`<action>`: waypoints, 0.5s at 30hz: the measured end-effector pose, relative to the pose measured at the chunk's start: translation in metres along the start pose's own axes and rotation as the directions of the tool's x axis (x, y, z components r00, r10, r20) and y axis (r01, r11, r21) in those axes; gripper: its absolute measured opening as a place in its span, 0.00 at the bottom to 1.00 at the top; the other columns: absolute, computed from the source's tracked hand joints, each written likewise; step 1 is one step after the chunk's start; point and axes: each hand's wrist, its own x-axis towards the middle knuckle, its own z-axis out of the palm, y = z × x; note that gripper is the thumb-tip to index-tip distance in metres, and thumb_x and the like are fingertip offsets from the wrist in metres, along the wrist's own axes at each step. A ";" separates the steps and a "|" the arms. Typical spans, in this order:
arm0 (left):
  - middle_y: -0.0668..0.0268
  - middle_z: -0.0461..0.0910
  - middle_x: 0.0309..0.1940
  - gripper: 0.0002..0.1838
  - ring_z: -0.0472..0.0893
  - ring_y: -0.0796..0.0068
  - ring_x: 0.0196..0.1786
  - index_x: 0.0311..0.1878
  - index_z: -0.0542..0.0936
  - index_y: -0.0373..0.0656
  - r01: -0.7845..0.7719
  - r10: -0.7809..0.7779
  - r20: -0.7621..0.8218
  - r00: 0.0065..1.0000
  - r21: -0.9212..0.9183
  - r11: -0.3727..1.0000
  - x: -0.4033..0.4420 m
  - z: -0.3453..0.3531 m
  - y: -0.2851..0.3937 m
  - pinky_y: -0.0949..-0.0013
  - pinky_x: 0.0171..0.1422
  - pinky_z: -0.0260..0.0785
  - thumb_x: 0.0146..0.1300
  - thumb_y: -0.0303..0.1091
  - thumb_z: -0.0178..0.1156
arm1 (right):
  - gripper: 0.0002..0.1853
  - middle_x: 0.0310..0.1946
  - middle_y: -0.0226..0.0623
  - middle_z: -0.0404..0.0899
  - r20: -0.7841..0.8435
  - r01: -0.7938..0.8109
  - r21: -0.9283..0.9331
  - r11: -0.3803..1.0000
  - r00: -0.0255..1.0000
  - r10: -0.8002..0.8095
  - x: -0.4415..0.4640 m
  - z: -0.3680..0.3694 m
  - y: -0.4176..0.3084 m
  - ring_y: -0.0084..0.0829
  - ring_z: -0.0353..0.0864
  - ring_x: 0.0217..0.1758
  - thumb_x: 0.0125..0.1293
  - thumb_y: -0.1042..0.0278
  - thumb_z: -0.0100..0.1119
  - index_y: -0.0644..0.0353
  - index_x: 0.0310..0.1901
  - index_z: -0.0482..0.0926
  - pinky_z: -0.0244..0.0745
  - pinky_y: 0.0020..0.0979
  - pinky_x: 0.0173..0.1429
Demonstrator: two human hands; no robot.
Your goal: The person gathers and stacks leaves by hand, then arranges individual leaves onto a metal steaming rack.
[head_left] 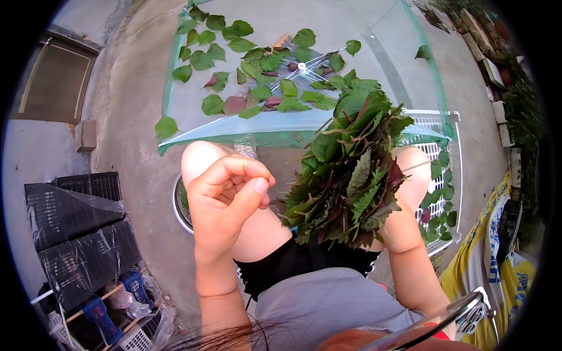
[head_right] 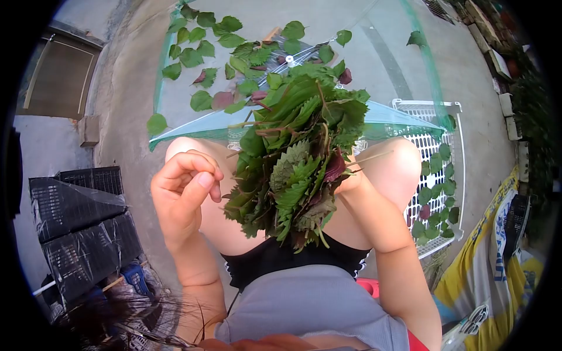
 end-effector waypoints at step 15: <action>0.67 0.73 0.30 0.07 0.72 0.80 0.31 0.39 0.70 0.38 -0.017 0.007 0.068 0.998 0.151 0.988 -0.006 0.015 -0.022 0.76 0.37 0.67 0.69 0.32 0.53 | 0.53 0.64 0.47 0.65 0.096 -0.016 -0.034 0.999 0.995 0.019 -0.011 -0.009 -0.007 0.41 0.70 0.63 0.37 0.69 0.79 0.67 0.67 0.57 0.69 0.46 0.64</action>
